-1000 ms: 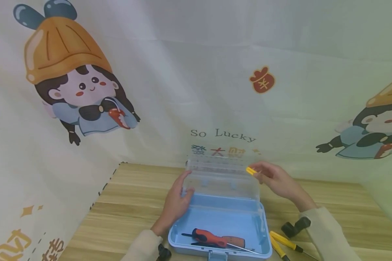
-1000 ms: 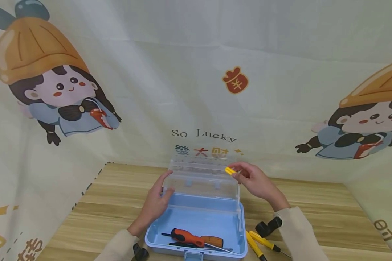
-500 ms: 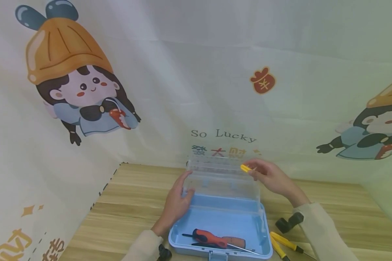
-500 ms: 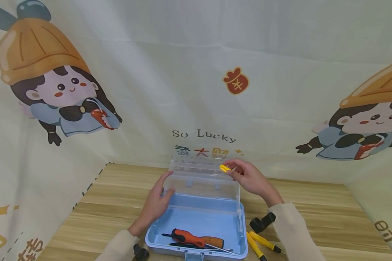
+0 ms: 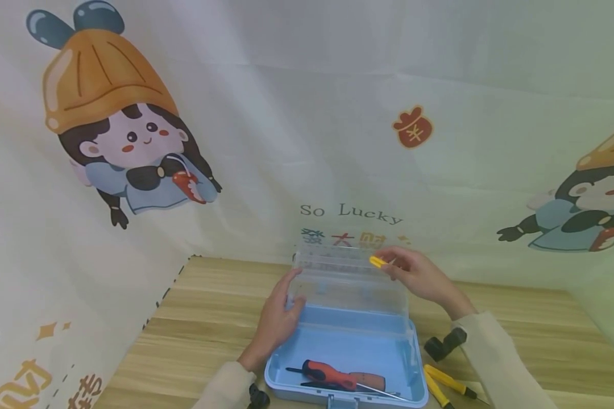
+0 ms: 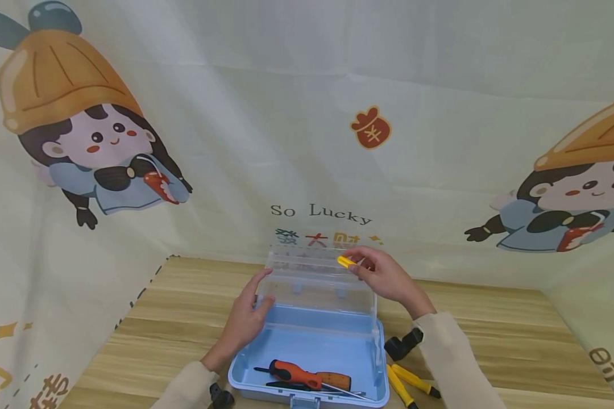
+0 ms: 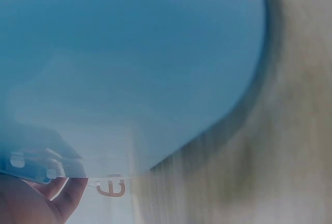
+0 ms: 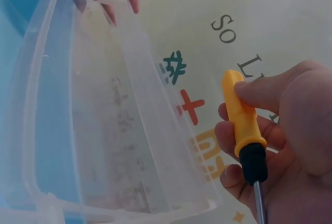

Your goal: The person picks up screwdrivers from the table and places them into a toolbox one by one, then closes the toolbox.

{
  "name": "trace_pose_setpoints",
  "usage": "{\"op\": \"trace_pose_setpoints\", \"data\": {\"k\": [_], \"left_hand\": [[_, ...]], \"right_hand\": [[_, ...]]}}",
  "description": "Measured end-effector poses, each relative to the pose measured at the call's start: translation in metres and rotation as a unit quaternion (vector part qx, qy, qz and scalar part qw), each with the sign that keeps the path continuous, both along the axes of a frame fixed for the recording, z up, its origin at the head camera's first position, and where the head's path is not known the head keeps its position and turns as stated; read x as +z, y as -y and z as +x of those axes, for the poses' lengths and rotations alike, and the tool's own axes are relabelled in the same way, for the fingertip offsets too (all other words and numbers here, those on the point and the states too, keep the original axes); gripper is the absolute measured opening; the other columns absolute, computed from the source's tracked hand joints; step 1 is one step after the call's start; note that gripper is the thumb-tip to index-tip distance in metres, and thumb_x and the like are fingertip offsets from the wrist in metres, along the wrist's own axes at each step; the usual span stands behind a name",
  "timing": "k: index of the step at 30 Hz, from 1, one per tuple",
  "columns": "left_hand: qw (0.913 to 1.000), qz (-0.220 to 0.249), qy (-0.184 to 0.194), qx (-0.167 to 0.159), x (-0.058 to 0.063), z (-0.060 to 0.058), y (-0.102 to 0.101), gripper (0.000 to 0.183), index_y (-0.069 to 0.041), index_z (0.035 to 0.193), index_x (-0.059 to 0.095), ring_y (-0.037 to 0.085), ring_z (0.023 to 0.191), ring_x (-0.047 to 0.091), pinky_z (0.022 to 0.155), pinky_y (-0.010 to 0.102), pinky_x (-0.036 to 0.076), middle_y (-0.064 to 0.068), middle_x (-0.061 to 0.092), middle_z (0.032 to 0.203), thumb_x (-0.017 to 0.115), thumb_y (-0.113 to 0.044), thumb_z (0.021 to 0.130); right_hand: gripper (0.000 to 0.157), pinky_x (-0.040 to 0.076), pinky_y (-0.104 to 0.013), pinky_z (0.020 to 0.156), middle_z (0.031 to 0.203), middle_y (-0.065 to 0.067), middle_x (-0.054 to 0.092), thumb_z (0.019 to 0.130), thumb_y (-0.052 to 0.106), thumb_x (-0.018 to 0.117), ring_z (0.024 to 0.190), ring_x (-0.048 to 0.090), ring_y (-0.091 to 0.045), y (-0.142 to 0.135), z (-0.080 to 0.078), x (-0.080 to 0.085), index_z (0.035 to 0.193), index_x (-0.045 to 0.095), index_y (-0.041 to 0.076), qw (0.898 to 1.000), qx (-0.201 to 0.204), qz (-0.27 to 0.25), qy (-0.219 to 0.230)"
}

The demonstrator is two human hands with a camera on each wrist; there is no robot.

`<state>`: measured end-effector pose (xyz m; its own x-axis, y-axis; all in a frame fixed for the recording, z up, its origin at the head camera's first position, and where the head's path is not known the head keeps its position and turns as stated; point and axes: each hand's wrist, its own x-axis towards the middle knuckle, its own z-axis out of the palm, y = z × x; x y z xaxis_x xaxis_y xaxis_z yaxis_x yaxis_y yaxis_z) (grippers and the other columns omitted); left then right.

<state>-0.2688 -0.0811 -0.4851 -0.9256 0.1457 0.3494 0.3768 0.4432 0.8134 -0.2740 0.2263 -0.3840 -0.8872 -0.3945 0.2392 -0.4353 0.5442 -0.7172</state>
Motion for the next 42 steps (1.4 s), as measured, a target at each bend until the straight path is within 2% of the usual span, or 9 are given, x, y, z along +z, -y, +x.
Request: {"op": "trace_pose_setpoints", "data": {"k": [6, 12, 17, 26, 35, 42], "left_hand": [[1.0, -0.001, -0.002, 0.001, 0.0, 0.0, 0.0, 0.056, -0.024, 0.149, 0.042, 0.028, 0.145, 0.035, 0.116, 0.055, 0.031, 0.004, 0.04, 0.156, 0.059, -0.013, 0.096], [1.0, -0.001, -0.004, 0.002, -0.001, 0.0, 0.0, 0.056, -0.023, 0.149, 0.042, 0.028, 0.145, 0.035, 0.117, 0.055, 0.03, 0.004, 0.04, 0.157, 0.059, -0.012, 0.096], [1.0, -0.003, -0.003, 0.003, -0.001, 0.0, 0.0, 0.056, -0.023, 0.149, 0.042, 0.029, 0.145, 0.034, 0.117, 0.055, 0.03, 0.003, 0.039, 0.157, 0.058, -0.012, 0.096], [1.0, -0.007, -0.001, 0.006, -0.003, -0.001, 0.0, 0.056, -0.02, 0.149, 0.042, 0.028, 0.145, 0.035, 0.116, 0.056, 0.03, 0.003, 0.039, 0.157, 0.058, -0.013, 0.096], [0.9999, 0.003, -0.014, 0.0, -0.001, -0.001, -0.001, 0.056, -0.019, 0.148, 0.044, 0.029, 0.144, 0.037, 0.115, 0.055, 0.033, 0.005, 0.042, 0.155, 0.06, -0.01, 0.095], [0.9998, 0.004, -0.019, -0.003, 0.0, -0.001, 0.0, 0.055, -0.019, 0.147, 0.045, 0.027, 0.143, 0.038, 0.116, 0.053, 0.033, 0.005, 0.043, 0.154, 0.059, -0.01, 0.094]], "right_hand": [[0.03, 0.056, -0.033, 0.074, 0.117, -0.013, 0.067, 0.098, 0.01, 0.059, 0.085, 0.064, -0.031, 0.004, -0.002, 0.002, 0.128, 0.062, 0.006, 1.0, -0.005, 0.011, 0.001], [0.031, 0.058, -0.043, 0.078, 0.123, -0.014, 0.066, 0.097, 0.009, 0.06, 0.086, 0.066, -0.019, 0.008, -0.005, 0.004, 0.128, 0.062, 0.006, 1.0, 0.004, 0.009, 0.002], [0.031, 0.058, -0.036, 0.077, 0.124, -0.016, 0.066, 0.096, 0.009, 0.061, 0.087, 0.066, -0.015, 0.014, -0.007, 0.005, 0.127, 0.063, 0.006, 1.0, 0.008, 0.014, 0.004], [0.031, 0.058, -0.032, 0.073, 0.117, -0.009, 0.068, 0.094, 0.005, 0.063, 0.089, 0.066, -0.028, 0.024, -0.013, 0.003, 0.124, 0.066, 0.011, 1.0, 0.002, 0.024, 0.006], [0.03, 0.055, -0.031, 0.07, 0.112, -0.008, 0.069, 0.094, 0.006, 0.063, 0.084, 0.064, -0.019, 0.031, -0.017, 0.003, 0.123, 0.066, 0.01, 0.999, 0.008, 0.033, 0.015], [0.031, 0.055, -0.031, 0.071, 0.114, -0.007, 0.069, 0.093, 0.006, 0.064, 0.086, 0.064, -0.018, 0.037, -0.019, 0.003, 0.124, 0.066, 0.011, 0.999, 0.01, 0.042, 0.011]]}}
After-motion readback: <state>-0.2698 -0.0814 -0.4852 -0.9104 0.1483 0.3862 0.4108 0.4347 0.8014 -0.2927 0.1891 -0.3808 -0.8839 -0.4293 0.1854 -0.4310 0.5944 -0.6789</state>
